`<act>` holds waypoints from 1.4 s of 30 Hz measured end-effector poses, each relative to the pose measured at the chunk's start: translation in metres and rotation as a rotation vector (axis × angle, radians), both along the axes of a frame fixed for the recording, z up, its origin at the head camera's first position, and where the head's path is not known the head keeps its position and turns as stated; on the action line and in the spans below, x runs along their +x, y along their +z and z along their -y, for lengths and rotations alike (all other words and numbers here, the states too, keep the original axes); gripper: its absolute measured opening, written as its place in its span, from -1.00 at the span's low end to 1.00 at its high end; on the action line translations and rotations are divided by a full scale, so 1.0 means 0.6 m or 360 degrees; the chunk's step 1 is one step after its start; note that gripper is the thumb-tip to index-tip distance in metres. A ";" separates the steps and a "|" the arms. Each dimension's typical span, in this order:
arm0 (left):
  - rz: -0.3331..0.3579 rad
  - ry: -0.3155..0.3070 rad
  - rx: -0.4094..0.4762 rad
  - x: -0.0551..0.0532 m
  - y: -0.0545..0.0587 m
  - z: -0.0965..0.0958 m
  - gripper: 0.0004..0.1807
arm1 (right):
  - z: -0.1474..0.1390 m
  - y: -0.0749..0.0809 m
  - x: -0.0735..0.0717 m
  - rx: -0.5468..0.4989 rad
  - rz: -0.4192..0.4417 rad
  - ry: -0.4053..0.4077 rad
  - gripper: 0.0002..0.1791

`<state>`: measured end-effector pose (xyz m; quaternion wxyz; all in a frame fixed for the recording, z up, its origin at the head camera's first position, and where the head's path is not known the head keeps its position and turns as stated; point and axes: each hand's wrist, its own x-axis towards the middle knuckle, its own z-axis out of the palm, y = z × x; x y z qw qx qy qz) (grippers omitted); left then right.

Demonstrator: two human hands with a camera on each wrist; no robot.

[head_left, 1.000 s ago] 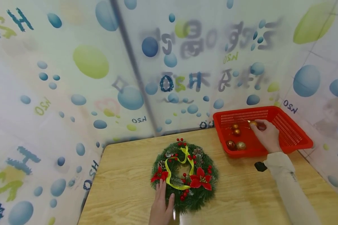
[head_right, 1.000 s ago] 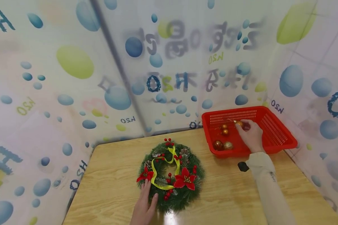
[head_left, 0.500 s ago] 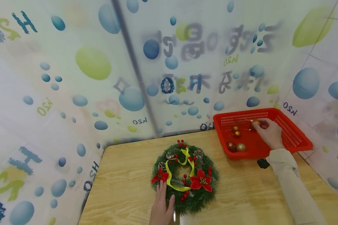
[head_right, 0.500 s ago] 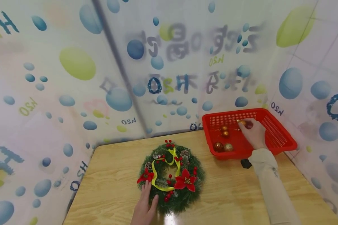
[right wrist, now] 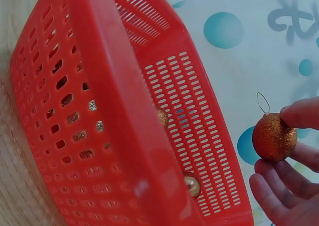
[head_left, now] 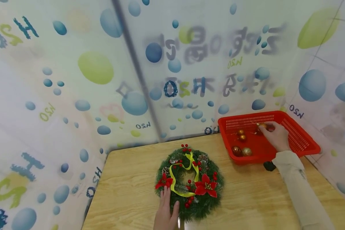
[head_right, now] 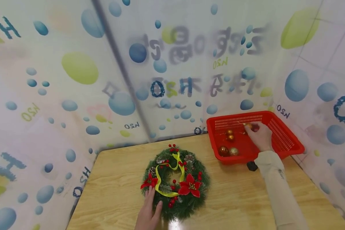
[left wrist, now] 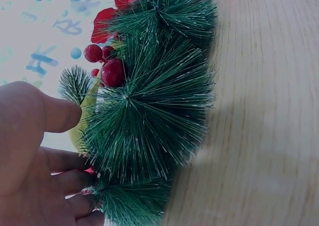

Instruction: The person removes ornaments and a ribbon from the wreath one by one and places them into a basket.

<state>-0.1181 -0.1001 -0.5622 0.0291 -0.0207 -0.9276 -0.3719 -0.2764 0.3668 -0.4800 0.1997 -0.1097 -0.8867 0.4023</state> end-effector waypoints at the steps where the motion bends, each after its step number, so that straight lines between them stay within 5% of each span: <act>1: 0.0006 -0.0002 -0.0002 -0.001 0.000 0.001 -0.26 | 0.001 -0.002 -0.002 -0.0009 0.0005 0.0004 -0.39; 20: -0.0048 -0.0007 -0.0059 -0.001 -0.010 0.001 -0.26 | -0.008 -0.035 -0.006 -0.0060 0.0098 -0.0005 -0.34; 30: -0.0002 -0.0015 -0.0041 -0.001 0.001 0.002 -0.25 | -0.011 -0.034 -0.001 -0.0100 0.0067 -0.0060 -0.35; 42: -0.0103 -0.0019 -0.0087 0.001 -0.007 0.002 -0.26 | -0.012 -0.029 0.014 -0.0098 0.0064 -0.0058 -0.36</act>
